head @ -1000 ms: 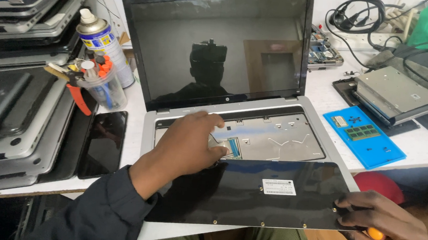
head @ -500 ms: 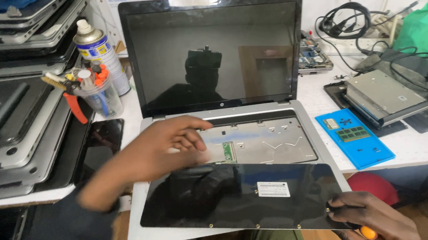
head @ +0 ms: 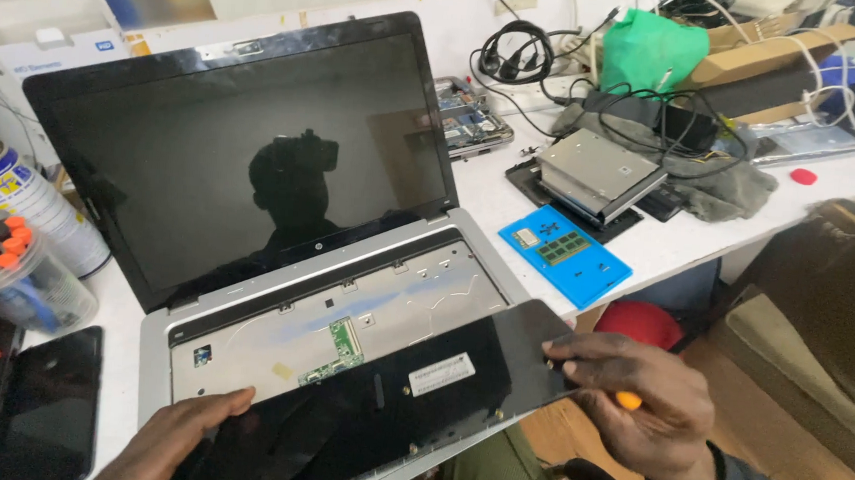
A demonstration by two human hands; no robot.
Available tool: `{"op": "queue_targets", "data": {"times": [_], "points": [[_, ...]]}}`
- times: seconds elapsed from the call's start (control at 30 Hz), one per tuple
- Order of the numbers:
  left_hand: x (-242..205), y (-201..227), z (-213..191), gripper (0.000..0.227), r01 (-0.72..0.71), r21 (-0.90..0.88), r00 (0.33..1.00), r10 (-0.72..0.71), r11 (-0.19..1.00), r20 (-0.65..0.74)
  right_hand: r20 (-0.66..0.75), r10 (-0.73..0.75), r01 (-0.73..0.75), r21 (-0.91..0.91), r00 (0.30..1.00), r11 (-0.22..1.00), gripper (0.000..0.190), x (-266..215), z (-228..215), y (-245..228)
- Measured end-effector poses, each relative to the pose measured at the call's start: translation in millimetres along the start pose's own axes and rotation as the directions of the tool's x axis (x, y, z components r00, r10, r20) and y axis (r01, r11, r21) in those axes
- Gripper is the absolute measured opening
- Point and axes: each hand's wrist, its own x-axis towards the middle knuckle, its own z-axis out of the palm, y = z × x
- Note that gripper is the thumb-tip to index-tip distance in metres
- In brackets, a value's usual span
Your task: The person uses a screwdriver to remove screws from the bottom of a laptop, then flips it over to remove the keyboard cover. They continue to unscrew components inside the laptop chassis.
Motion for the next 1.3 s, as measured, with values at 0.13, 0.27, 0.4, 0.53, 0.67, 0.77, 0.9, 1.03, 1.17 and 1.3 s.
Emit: {"op": "queue_targets", "data": {"times": [0.13,0.27,0.4,0.53,0.67,0.77,0.9,1.03,1.17,1.3], "points": [[-13,54,-17,0.110,-0.228,-0.143,0.958,0.196,0.963,-0.211,-0.159,0.032,-0.035,-0.015,0.987,0.999,0.006,13,-23,12],[-29,75,-8,0.112,0.015,-0.558,0.912,-0.240,0.829,-0.332,-0.398,0.045,-0.103,-0.126,0.916,0.987,0.019,14,-68,43],[-14,-54,33,0.109,-0.236,-0.253,0.950,0.168,0.938,-0.263,-0.417,0.027,-0.123,-0.207,0.909,0.970,0.028,0,-134,117],[-15,-43,59,0.100,-0.048,0.171,0.946,0.099,0.984,-0.309,-0.467,0.018,-0.142,-0.233,0.884,0.962,0.023,10,-158,166],[-12,-24,54,0.098,0.109,0.268,0.983,-0.064,0.957,-0.171,-0.372,-0.213,-0.009,-0.513,0.903,0.858,0.024,19,-145,189],[-24,-1,49,0.094,-0.040,0.259,0.959,0.110,0.965,-0.260,-0.374,-0.146,-0.046,-0.460,0.916,0.887,0.023,6,-136,222],[-16,-7,40,0.117,0.146,0.209,0.988,-0.153,0.967,0.018,-0.302,-0.245,0.016,-0.599,0.921,0.800,0.023,0,-121,229],[-27,2,49,0.102,-0.028,0.241,0.969,0.086,0.970,-0.232,-0.304,-0.208,-0.023,-0.612,0.930,0.790,0.020,-15,-108,238],[-22,-16,62,0.089,0.010,0.283,0.949,0.080,0.959,-0.304,-0.206,-0.065,-0.081,-0.627,0.976,0.775,0.018,-26,-91,225],[-26,1,70,0.088,-0.050,0.373,0.830,0.246,0.927,-0.500,-0.133,-0.043,-0.053,-0.642,0.990,0.765,0.016,-28,-94,224]]}}
